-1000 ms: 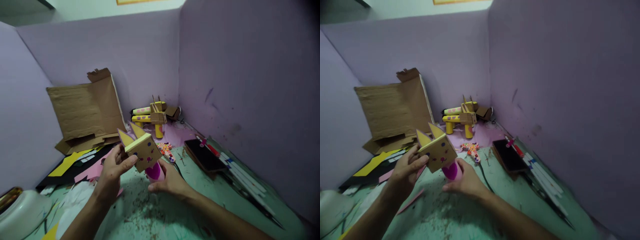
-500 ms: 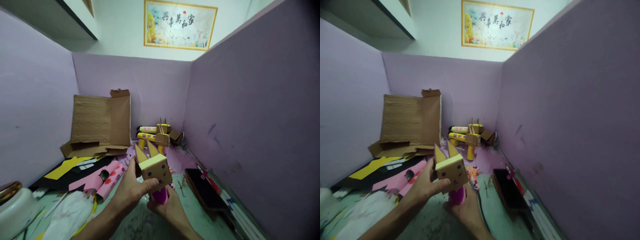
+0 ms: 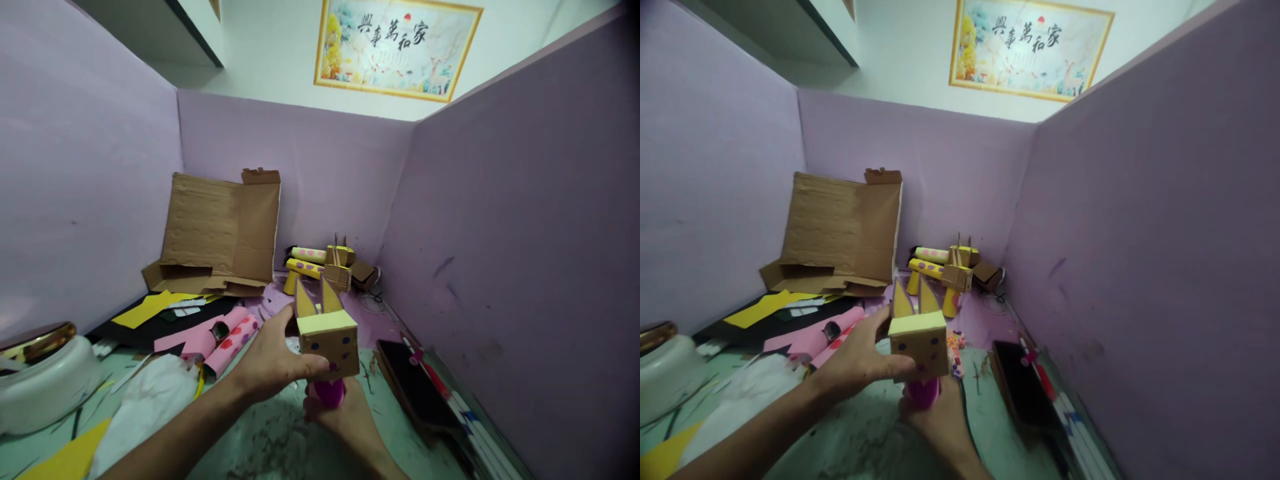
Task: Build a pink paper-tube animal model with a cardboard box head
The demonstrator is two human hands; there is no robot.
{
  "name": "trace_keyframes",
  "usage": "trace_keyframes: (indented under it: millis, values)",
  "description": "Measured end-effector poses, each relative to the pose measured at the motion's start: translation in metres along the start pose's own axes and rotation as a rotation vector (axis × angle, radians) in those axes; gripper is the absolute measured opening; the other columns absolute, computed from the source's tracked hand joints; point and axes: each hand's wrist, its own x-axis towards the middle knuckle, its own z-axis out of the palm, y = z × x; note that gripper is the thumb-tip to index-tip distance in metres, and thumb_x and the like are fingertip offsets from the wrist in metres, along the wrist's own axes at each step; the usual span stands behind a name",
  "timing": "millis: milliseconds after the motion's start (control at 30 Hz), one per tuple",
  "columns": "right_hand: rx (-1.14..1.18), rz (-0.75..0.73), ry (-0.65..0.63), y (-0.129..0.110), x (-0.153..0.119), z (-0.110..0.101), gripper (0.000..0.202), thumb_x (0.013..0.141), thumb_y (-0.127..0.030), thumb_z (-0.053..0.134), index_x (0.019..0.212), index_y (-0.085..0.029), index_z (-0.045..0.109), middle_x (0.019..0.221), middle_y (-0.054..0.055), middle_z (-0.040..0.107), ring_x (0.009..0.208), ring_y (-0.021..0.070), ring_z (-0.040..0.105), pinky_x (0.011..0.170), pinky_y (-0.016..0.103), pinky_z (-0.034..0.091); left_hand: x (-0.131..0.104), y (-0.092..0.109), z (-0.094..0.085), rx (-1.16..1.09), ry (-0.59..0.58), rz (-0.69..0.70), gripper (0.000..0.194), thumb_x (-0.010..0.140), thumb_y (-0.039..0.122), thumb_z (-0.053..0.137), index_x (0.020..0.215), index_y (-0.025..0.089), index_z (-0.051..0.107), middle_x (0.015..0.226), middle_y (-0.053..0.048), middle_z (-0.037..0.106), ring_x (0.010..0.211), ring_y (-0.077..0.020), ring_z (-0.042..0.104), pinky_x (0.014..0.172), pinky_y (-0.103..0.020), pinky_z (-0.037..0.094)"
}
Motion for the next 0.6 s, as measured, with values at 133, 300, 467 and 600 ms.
trace_keyframes:
  millis: [133, 300, 467, 600]
  values:
    - [-0.018, -0.011, -0.012, -0.005, -0.001, -0.003, 0.014, 0.055, -0.014, 0.058, 0.053, -0.022, 0.047, 0.049, -0.003, 0.05, 0.049, 0.0152, 0.051, 0.048, 0.03, 0.045, -0.001, 0.006, -0.001, 0.01, -0.021, -0.004, 0.06, 0.057, 0.024, 0.075, 0.113, 0.017, 0.055, 0.107, -0.008, 0.066, 0.096, -0.0285, 0.059, 0.083, -0.04, 0.044]
    - [-0.033, -0.005, -0.019, -0.013, -0.002, -0.005, 0.015, 0.054, -0.013, 0.058, 0.054, -0.021, 0.045, 0.052, -0.003, 0.05, 0.049, 0.014, 0.049, 0.05, 0.029, 0.044, 0.0, 0.007, -0.004, 0.034, -0.059, -0.01, 0.062, 0.057, 0.024, 0.076, 0.114, 0.016, 0.054, 0.109, -0.009, 0.065, 0.1, -0.0289, 0.058, 0.086, -0.04, 0.043]
    - [0.127, -0.008, -0.119, -0.014, -0.004, -0.007, 0.03, 0.051, -0.03, 0.074, 0.076, -0.019, 0.061, 0.071, 0.003, 0.063, 0.067, 0.0216, 0.059, 0.062, 0.034, 0.048, 0.005, 0.0, -0.009, -0.19, -0.065, -0.026, 0.067, 0.054, 0.025, 0.078, 0.115, 0.017, 0.052, 0.111, -0.01, 0.064, 0.103, -0.0301, 0.058, 0.088, -0.041, 0.044]
    - [0.356, -0.141, -0.2, -0.017, -0.001, -0.021, 0.073, 0.053, -0.056, 0.074, 0.115, -0.021, 0.056, 0.107, 0.01, 0.065, 0.1, 0.031, 0.058, 0.084, 0.042, 0.045, 0.007, 0.006, -0.016, -0.373, -0.083, -0.067, 0.073, 0.05, 0.024, 0.078, 0.117, 0.014, 0.05, 0.105, -0.011, 0.066, 0.098, -0.0307, 0.06, 0.081, -0.04, 0.047]
